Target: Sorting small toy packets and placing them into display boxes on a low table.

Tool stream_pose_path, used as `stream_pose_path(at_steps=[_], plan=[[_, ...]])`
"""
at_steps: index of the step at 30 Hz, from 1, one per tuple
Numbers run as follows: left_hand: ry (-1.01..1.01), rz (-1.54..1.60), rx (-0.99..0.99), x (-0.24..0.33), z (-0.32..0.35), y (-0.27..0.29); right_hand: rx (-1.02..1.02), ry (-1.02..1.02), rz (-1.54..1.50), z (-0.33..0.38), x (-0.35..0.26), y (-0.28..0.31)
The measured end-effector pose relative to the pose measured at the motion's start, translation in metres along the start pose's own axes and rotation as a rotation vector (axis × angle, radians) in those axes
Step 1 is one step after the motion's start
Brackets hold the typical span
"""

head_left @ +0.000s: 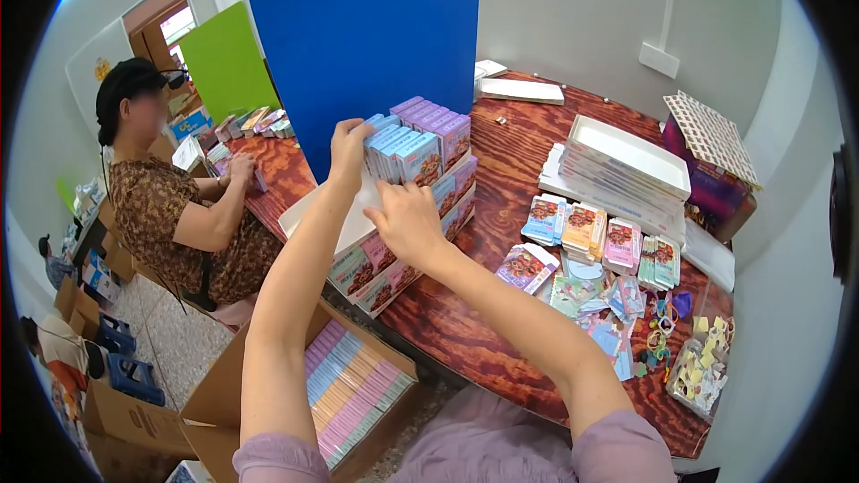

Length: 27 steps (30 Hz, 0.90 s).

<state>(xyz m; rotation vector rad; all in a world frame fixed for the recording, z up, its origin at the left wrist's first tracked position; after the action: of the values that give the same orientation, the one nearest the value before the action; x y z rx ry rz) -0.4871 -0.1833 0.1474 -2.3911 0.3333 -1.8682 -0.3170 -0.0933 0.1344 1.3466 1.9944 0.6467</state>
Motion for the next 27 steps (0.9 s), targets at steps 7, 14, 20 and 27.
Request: stream_pose_path(at_steps=[7,14,20,27], plan=[[-0.077,-0.081,0.187,0.009,0.030,-0.023,0.344,0.019,-0.155,0.000,0.019,0.046],[-0.155,0.154,0.386,-0.017,0.017,-0.050,0.217,-0.613,-0.774,-0.026,0.134,0.009],[0.024,0.336,0.261,-0.028,0.021,-0.048,0.105,-0.581,-0.866,-0.017,0.136,0.000],[0.023,0.401,0.259,-0.014,0.029,-0.040,0.169,-0.604,-0.914,-0.009,0.131,-0.006]])
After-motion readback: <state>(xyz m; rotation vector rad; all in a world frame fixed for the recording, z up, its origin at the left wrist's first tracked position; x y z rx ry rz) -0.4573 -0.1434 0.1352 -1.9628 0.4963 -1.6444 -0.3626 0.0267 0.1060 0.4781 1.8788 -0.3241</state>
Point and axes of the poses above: each hand's wrist, its own z-axis away from the middle knuckle, its own y-axis out of the back of the hand, x = y × z, the point moved 4 cm from there along -z, towards the middle knuckle, and after that the axes turned 15 degrees about z, right-handed, at the moved point
